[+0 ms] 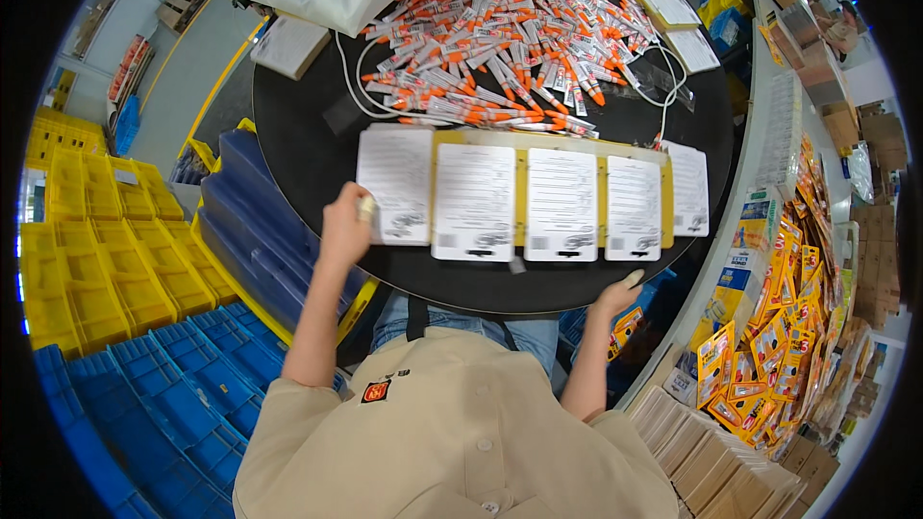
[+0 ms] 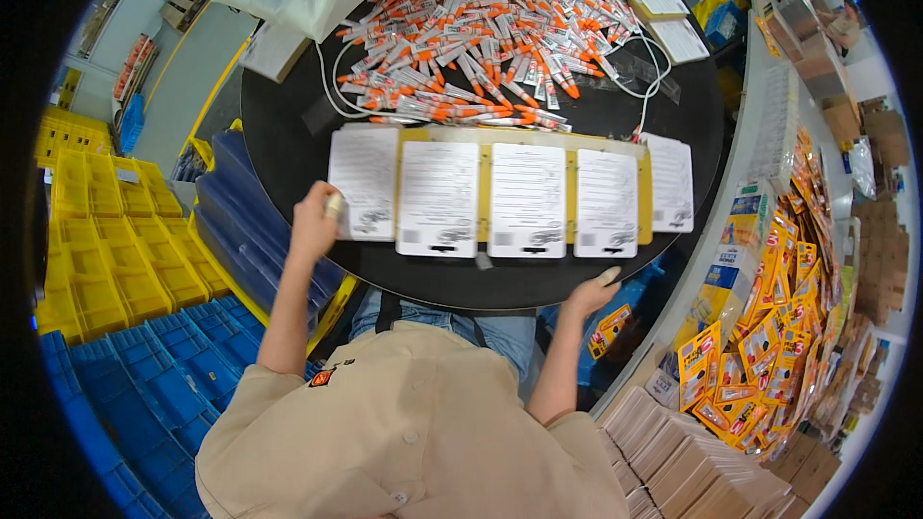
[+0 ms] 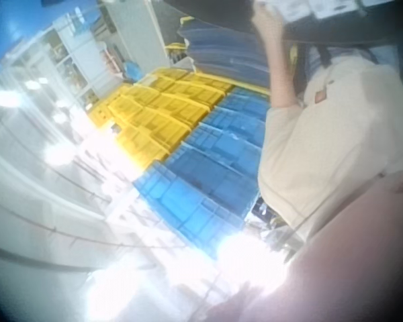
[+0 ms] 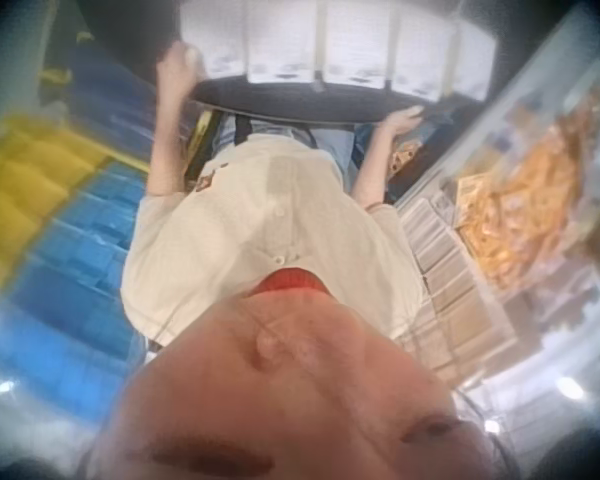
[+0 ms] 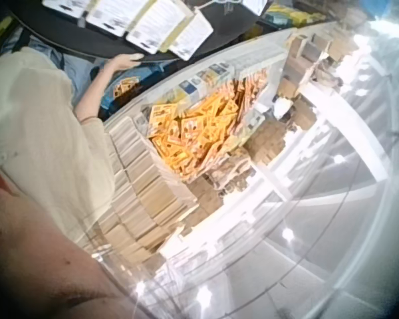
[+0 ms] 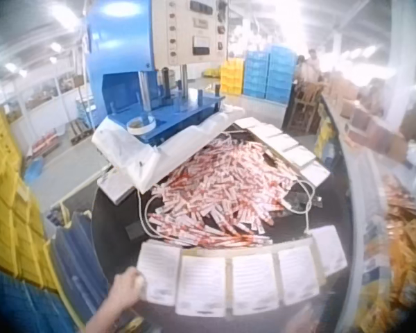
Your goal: The person repeatedly picks orange digital thermometers from a pile, places them into yellow cardboard packaging inserts, and then folds the packaging to close it. The completed packages are stacked on the table.
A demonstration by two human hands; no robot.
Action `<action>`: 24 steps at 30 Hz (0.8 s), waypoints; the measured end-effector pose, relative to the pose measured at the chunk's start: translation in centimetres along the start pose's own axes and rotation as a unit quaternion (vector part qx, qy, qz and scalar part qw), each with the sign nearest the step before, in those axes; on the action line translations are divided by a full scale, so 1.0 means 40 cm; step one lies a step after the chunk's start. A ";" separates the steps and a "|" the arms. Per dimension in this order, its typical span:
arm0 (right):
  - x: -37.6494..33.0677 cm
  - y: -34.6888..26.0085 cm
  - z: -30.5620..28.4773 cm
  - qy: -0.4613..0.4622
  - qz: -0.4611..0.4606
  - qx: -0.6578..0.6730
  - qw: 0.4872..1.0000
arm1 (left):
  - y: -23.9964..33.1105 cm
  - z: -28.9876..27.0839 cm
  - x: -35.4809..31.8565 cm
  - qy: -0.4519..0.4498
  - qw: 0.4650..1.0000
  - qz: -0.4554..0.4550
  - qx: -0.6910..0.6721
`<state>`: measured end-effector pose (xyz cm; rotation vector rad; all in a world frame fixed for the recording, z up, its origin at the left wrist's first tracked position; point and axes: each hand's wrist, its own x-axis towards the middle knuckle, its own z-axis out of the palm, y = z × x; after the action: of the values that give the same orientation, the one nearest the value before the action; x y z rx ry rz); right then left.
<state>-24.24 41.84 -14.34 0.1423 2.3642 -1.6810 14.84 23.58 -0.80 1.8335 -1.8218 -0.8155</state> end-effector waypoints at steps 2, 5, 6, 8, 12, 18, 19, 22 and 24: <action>-0.098 0.058 0.003 0.056 -0.058 -0.096 0.992 | -0.038 -0.048 0.067 0.005 0.999 -0.009 0.034; -0.200 0.086 0.000 0.018 -0.062 -0.064 0.996 | -0.062 -0.127 0.135 -0.050 0.997 -0.062 -0.023; -0.215 0.071 -0.008 0.006 -0.071 -0.096 0.993 | -0.057 -0.139 0.146 -0.024 0.998 -0.052 -0.027; -0.226 0.002 -0.021 -0.036 -0.123 -0.140 0.982 | -0.034 -0.149 0.158 0.055 0.996 -0.042 -0.063; -0.197 -0.230 -0.043 -0.152 -0.568 -0.417 0.693 | 0.058 -0.112 0.140 0.082 0.962 0.241 -0.101; -0.311 -0.306 0.047 -0.392 -0.684 -0.299 0.538 | 0.187 -0.093 0.075 -0.064 0.958 0.182 -0.210; -0.340 -0.285 0.070 -0.407 -0.657 -0.347 0.531 | 0.206 -0.095 0.063 -0.084 0.952 0.178 -0.237; -0.383 -0.257 0.133 -0.365 -0.626 -0.153 0.672 | 0.262 -0.117 0.030 -0.109 0.948 0.167 -0.247; -0.434 -0.251 0.173 -0.422 -0.606 -0.019 0.674 | 0.317 -0.125 -0.002 -0.153 0.944 0.126 -0.262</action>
<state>-8.66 32.95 -2.98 -2.1066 1.6079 -1.3929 8.79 22.56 11.35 1.1603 -1.7395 -1.3832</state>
